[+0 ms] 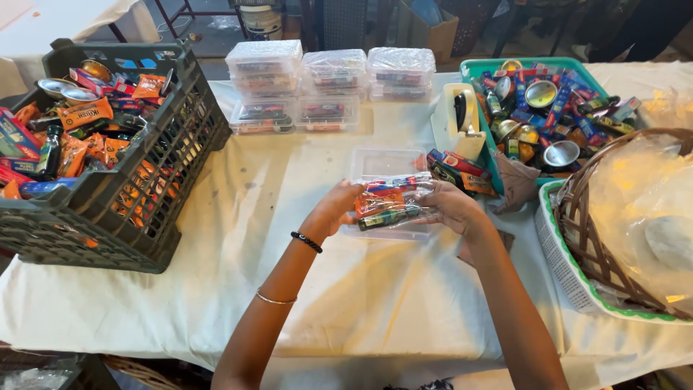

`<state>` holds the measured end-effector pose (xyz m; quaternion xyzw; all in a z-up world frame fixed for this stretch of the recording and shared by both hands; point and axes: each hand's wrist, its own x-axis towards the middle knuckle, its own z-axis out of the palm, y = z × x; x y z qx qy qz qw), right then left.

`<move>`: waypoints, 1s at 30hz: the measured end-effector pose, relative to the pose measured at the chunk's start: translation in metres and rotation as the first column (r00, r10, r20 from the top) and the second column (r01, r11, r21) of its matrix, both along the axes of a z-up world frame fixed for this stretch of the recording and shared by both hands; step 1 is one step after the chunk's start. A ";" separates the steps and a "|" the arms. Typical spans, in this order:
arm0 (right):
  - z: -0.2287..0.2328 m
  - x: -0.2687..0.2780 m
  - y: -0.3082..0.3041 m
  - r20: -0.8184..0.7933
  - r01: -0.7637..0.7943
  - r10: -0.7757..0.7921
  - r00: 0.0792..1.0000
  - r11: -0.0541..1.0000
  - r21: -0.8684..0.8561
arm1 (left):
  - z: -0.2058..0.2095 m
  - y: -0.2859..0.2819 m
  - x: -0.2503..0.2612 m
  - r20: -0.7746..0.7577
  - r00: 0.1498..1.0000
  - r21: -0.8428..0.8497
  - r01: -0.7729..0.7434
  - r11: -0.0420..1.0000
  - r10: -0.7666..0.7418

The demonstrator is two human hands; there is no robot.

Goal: Packing various snack packets into small plastic containers and then placing them into a larger crate.

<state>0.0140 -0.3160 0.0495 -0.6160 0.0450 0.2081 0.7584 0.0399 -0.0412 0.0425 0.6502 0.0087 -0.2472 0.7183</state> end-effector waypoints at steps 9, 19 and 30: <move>0.005 -0.017 0.032 0.054 0.100 -0.092 0.994 0.980 -0.174 | 0.053 -0.006 -0.051 0.694 0.608 0.682 -0.382 0.624 -0.386; 0.007 -0.022 0.041 0.256 0.156 -0.001 0.967 0.796 -0.585 | -0.008 0.002 -0.040 0.733 0.458 0.641 -0.217 0.737 -0.503; 0.012 -0.029 0.027 0.384 0.406 0.583 0.716 0.100 -0.908 | -0.008 -0.007 -0.039 0.630 0.542 0.760 -0.281 0.586 -0.556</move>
